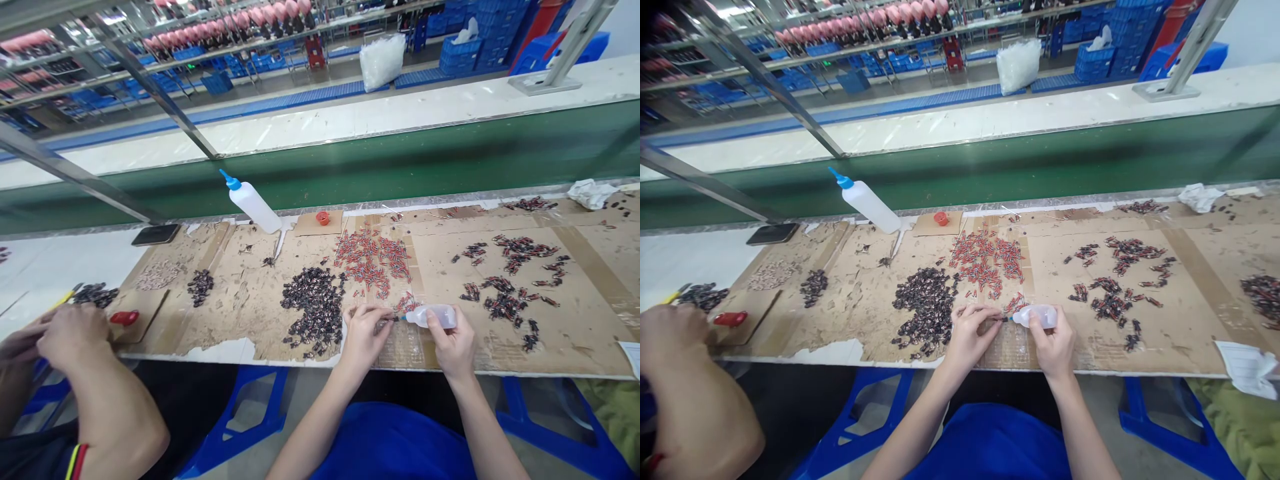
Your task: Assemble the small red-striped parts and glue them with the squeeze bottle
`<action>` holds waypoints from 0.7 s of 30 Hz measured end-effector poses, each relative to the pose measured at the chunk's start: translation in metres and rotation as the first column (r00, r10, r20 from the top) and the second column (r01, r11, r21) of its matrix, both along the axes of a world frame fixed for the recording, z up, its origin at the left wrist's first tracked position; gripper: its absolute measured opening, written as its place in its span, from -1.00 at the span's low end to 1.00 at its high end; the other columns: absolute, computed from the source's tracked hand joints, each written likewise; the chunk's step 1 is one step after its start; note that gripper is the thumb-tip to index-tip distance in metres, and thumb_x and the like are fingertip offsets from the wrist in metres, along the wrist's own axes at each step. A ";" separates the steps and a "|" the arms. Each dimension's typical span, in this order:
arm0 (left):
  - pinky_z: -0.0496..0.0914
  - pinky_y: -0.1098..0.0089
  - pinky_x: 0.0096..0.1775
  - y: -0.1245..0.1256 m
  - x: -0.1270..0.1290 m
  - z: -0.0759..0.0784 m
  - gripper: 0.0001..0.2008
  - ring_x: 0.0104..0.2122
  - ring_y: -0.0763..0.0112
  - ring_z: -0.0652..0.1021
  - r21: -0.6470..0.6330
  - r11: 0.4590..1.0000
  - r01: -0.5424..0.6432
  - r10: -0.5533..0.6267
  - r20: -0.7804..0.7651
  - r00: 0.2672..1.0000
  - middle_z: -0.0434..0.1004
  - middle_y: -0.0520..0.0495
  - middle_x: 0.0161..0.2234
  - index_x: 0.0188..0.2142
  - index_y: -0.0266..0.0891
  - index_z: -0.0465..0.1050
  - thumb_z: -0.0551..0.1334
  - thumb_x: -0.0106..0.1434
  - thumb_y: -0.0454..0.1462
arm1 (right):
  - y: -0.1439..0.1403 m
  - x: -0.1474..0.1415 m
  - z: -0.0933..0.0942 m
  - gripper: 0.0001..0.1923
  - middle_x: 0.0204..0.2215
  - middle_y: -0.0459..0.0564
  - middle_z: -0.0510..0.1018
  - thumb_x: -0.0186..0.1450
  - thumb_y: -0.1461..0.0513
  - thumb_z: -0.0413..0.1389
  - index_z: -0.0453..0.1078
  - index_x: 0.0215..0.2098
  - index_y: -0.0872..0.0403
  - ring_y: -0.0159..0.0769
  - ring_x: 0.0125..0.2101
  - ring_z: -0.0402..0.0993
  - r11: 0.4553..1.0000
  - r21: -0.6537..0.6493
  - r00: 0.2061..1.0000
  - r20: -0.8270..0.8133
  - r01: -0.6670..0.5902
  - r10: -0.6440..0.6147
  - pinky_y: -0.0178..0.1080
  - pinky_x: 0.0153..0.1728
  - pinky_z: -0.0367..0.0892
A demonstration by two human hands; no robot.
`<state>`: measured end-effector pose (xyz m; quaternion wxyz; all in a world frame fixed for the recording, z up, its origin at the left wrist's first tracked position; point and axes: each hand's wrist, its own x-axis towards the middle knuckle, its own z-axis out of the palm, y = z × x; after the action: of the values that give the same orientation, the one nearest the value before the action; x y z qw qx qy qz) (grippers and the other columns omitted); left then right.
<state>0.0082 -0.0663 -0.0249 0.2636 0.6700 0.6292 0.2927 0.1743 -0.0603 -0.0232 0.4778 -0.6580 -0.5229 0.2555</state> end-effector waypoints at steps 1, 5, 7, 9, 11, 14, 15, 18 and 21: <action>0.14 0.11 0.05 0.000 0.000 0.000 -0.81 -0.16 0.29 0.56 0.001 1.000 -0.002 0.002 -0.002 1.000 0.67 0.03 -0.29 -0.27 -0.09 0.55 0.32 0.14 -0.40 | 0.000 0.000 0.000 -0.63 -0.71 -0.15 0.37 0.13 -0.08 0.10 0.25 -0.56 0.03 -0.37 -0.67 0.24 1.000 0.000 1.000 -0.005 0.008 -0.008 -0.33 -0.62 0.19; 0.14 0.11 0.04 0.000 0.000 -0.001 -0.82 -0.17 0.29 0.56 0.014 1.000 -0.012 0.012 -0.013 1.000 0.67 0.03 -0.30 -0.29 -0.09 0.55 0.32 0.14 -0.39 | 0.000 0.001 0.000 -0.63 -0.70 -0.15 0.39 0.12 -0.07 0.10 0.27 -0.55 0.03 -0.36 -0.67 0.27 1.000 -0.014 1.000 -0.024 -0.007 0.007 -0.32 -0.61 0.21; 0.15 0.11 0.04 0.000 0.001 0.000 -0.83 -0.18 0.29 0.56 0.027 1.000 -0.014 0.014 -0.024 1.000 0.67 0.03 -0.30 -0.30 -0.08 0.56 0.33 0.14 -0.39 | 0.000 0.001 0.001 -0.63 -0.69 -0.15 0.40 0.12 -0.08 0.11 0.28 -0.55 0.04 -0.35 -0.66 0.28 0.999 -0.023 0.999 -0.038 -0.035 0.034 -0.32 -0.60 0.21; 0.15 0.11 0.03 0.000 0.001 0.000 -0.85 -0.18 0.29 0.55 0.043 0.999 -0.021 0.023 -0.040 0.999 0.67 0.03 -0.31 -0.33 -0.07 0.56 0.33 0.14 -0.38 | 0.001 0.001 0.001 -0.63 -0.69 -0.15 0.40 0.12 -0.07 0.11 0.28 -0.55 0.04 -0.36 -0.65 0.28 0.998 -0.027 0.998 -0.053 -0.048 0.046 -0.32 -0.60 0.21; 0.14 0.10 0.04 -0.001 0.002 0.000 -0.86 -0.18 0.29 0.55 0.053 0.998 -0.038 0.041 -0.059 0.997 0.66 0.02 -0.32 -0.35 -0.08 0.57 0.34 0.13 -0.38 | 0.001 0.001 0.000 -0.63 -0.69 -0.15 0.40 0.13 -0.06 0.12 0.28 -0.55 0.05 -0.36 -0.65 0.28 0.999 -0.024 0.997 -0.070 -0.039 0.037 -0.32 -0.59 0.22; 0.12 0.08 0.05 -0.002 0.003 -0.003 -0.86 -0.19 0.29 0.54 0.056 0.997 -0.049 0.052 -0.068 0.996 0.66 0.02 -0.32 -0.35 -0.08 0.57 0.34 0.12 -0.38 | 0.001 0.002 -0.004 -0.64 -0.68 -0.16 0.39 0.13 -0.05 0.13 0.29 -0.55 0.06 -0.37 -0.63 0.27 1.000 -0.017 0.994 -0.107 -0.014 0.012 -0.32 -0.56 0.22; 0.12 0.08 0.05 -0.002 0.004 -0.004 -0.85 -0.18 0.29 0.54 0.059 0.997 -0.048 0.052 -0.063 0.997 0.66 0.02 -0.32 -0.35 -0.08 0.57 0.34 0.13 -0.39 | 0.001 0.002 -0.005 -0.64 -0.68 -0.17 0.38 0.12 -0.04 0.14 0.29 -0.55 0.06 -0.38 -0.63 0.27 1.000 -0.014 0.993 -0.121 -0.003 0.002 -0.32 -0.56 0.22; 0.13 0.09 0.06 -0.001 0.003 -0.006 -0.84 -0.16 0.28 0.53 0.063 0.997 -0.036 0.039 -0.042 0.998 0.66 0.02 -0.33 -0.32 -0.07 0.57 0.33 0.13 -0.38 | 0.002 0.004 -0.008 -0.65 -0.66 -0.16 0.38 0.11 -0.03 0.17 0.29 -0.52 0.07 -0.37 -0.61 0.29 0.996 0.024 0.972 -0.219 0.089 -0.082 -0.31 -0.55 0.23; 0.15 0.08 0.05 0.001 -0.004 -0.004 -0.83 -0.10 0.23 0.52 0.057 0.998 -0.021 0.023 -0.033 0.999 0.66 0.01 -0.29 -0.28 -0.05 0.57 0.34 0.13 -0.35 | 0.005 0.010 -0.007 -0.64 -0.55 -0.12 0.45 0.05 -0.01 0.23 0.30 -0.41 0.07 -0.33 -0.53 0.39 0.970 0.085 0.919 -0.348 0.227 -0.184 -0.26 -0.46 0.31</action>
<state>0.0047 -0.0654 -0.0292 0.2306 0.6750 0.6324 0.3020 0.1843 -0.0550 -0.0301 0.6245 -0.6247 -0.3760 0.2800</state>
